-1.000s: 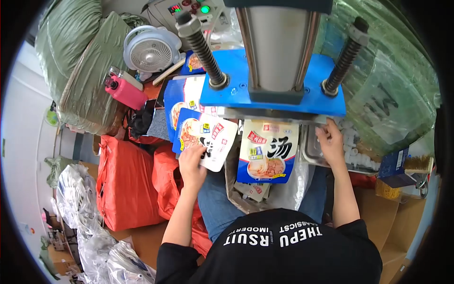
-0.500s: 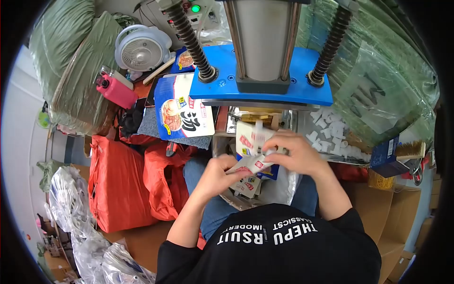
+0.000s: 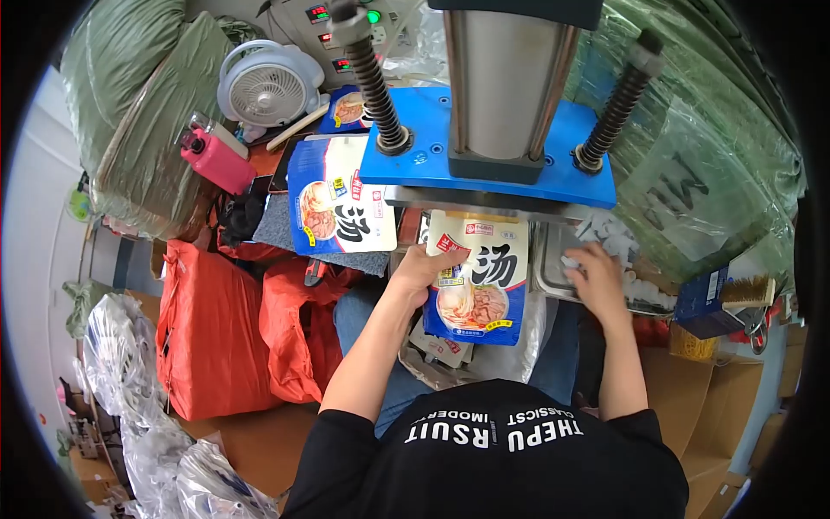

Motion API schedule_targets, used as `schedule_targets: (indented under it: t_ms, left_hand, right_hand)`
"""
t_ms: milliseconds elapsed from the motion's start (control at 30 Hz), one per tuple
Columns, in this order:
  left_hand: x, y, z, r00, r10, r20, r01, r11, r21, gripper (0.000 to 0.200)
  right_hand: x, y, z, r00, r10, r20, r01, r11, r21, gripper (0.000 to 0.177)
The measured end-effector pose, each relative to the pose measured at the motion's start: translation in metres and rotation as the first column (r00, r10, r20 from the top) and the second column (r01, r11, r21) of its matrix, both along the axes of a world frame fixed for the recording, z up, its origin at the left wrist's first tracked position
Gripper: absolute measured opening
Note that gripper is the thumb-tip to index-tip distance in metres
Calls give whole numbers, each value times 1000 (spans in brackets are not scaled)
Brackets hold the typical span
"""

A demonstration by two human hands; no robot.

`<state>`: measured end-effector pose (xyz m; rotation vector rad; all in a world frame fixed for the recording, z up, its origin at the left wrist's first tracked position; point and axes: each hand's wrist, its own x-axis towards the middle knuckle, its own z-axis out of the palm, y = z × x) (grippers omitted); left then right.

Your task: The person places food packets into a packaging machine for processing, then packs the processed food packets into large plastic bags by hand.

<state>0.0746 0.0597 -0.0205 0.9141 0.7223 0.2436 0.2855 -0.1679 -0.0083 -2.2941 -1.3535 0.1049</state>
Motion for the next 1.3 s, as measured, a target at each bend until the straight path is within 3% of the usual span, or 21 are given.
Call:
schedule_targets:
  t_ms: [133,167,200,233,267,300,367,400,467,567,633,767,833,867,933,1000,1033,1100,1133,1233,1300]
  left_hand:
    - [-6,13,5,987,-70,-145,107,956,273,29]
    - [-15,20,19,976,23,-215,95,847,523,33]
    - [-25,26,38,957,133,-256,103,673,733,37]
    - [-41,41,43,926,348,-149,71,227,971,46]
    - [-55,54,48,878,475,51,97,-282,955,54]
    - [-70,59,37,875,480,53,102,-290,952,54]
    - [-109,52,0,830,386,-403,504,-210,838,72]
    - [-114,32,-4,834,423,-354,492,-279,825,59]
    - [-136,43,-26,941,306,-148,221,-218,951,47]
    - [-125,51,-19,927,369,-71,125,-127,984,25]
    - [-115,51,-4,905,426,-4,32,-59,998,17]
    - [-98,7,28,930,362,-57,97,-92,991,23]
    - [-88,-11,34,963,228,-141,159,-61,985,23]
    - [-83,-19,43,972,146,-183,186,-7,983,19]
    - [-83,-28,49,952,-106,-287,306,373,876,19]
    - [-84,-40,51,936,-275,-218,350,777,523,20]
    - [-86,-44,46,940,-266,-215,341,778,528,20]
    - [-89,-50,26,953,-272,-133,294,938,182,22]
    - [-84,-52,16,969,-233,-81,244,958,152,20]
    - [-59,-43,11,998,-53,37,53,999,-1,21]
    - [-37,-26,7,1000,-16,17,16,1000,0,23]
  right_hand:
    - [-5,12,-7,996,-81,42,67,962,266,27]
    - [-5,17,-1,995,-89,38,73,950,302,26]
    - [-4,19,3,996,-85,34,71,949,306,26]
    - [-2,21,6,995,-86,-50,98,938,332,25]
    - [-1,24,9,988,-82,-134,125,926,357,23]
    - [0,28,10,974,-72,-216,152,912,382,22]
    - [4,31,1,974,-52,-220,142,898,416,22]
    - [5,30,-7,974,-40,-225,137,890,435,22]
    - [2,31,-15,970,-44,-237,151,878,454,23]
    - [-4,30,-6,674,-15,-739,414,836,361,22]
    - [-17,34,11,601,78,-796,436,802,408,20]
    - [-47,31,32,470,146,-870,223,935,277,14]
    - [-49,41,46,716,355,-601,-231,933,276,15]
    - [-53,46,53,717,352,-602,-230,934,273,15]
    - [-62,58,71,693,476,-541,-409,878,248,15]
    - [-66,60,69,690,534,-488,-468,844,262,25]
    - [-69,59,59,688,543,-482,-477,839,264,25]
    - [-74,55,35,531,413,-740,-267,910,317,39]
    - [-74,53,29,416,343,-842,-149,940,308,45]
    - [-59,43,34,776,190,-602,-5,956,295,65]
    - [-36,29,40,839,200,-506,-20,940,340,66]
